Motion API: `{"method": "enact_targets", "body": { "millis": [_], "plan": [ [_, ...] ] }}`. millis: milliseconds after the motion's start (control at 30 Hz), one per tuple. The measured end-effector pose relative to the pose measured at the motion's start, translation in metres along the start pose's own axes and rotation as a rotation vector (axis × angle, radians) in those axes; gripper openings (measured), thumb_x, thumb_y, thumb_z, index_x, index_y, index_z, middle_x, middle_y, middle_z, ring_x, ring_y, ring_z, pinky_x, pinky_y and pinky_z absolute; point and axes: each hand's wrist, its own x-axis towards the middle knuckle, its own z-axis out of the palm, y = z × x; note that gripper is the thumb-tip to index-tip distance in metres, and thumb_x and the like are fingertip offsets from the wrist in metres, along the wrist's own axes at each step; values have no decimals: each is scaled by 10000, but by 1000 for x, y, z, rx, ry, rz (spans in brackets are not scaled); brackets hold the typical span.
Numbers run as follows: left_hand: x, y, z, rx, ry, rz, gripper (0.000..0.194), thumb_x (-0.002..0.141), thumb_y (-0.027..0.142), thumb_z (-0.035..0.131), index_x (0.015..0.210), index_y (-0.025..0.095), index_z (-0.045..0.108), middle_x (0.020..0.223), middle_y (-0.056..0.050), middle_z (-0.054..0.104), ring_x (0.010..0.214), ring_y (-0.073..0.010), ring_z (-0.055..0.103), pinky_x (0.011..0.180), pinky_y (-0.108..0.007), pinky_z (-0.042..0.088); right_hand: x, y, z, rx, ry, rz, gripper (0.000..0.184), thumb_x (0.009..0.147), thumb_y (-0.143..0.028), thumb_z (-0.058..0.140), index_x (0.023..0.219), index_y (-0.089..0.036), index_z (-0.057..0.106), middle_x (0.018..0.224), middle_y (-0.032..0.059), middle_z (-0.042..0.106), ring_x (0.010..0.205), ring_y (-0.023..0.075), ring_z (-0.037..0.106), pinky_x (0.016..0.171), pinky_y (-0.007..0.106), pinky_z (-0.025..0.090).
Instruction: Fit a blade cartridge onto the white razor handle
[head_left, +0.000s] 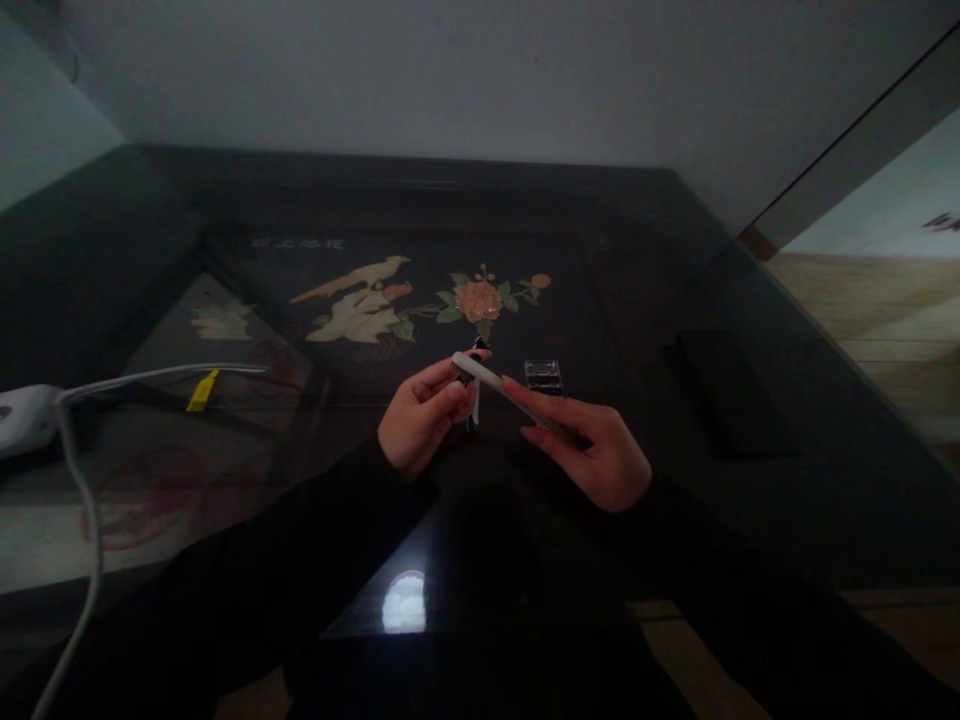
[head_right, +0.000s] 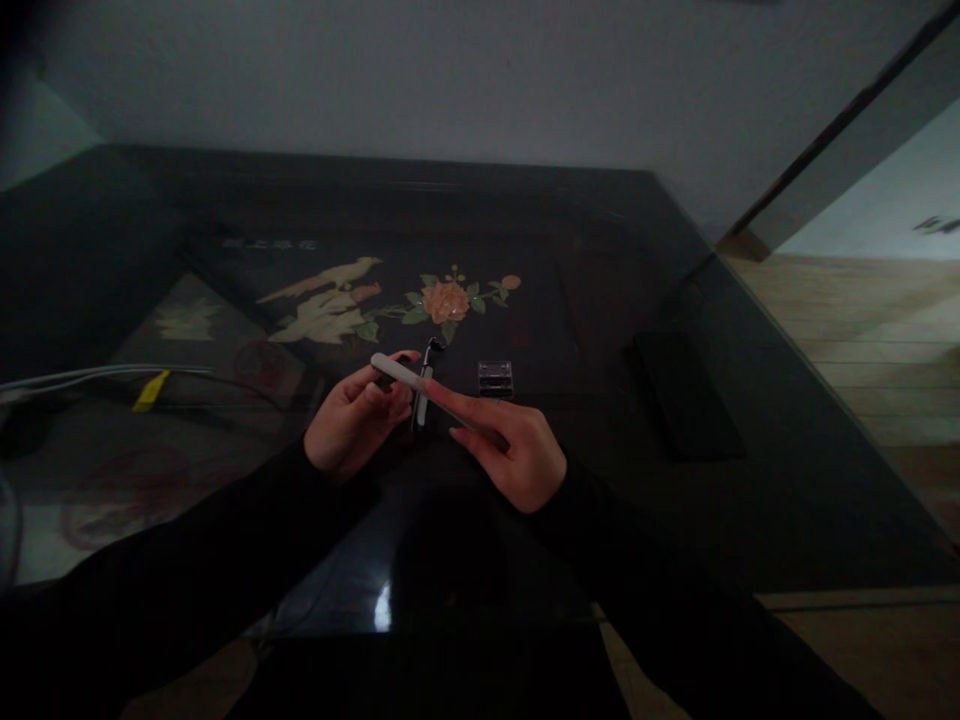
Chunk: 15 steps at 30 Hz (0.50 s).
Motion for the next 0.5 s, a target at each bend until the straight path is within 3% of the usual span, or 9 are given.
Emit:
{"method": "enact_targets", "body": {
  "millis": [300,500],
  "plan": [
    [-1,-2,-1,14,-1,15,386,584,376,860,833,129,700,561,33,543,505,-57,440,487,-183,338,4,3,-2,3,57,44,486,863,-144,553,1324,-295,535,1307,7,600,1108,206,647,937,355,545],
    [0,0,-1,22,-21,30,453,594,378,854,944,125,715,557,42,516,500,-52,417,481,-182,320,1,3,-1,12,31,53,467,870,-176,563,1325,-280,537,1278,24,627,940,193,713,854,343,584]
  ]
}}
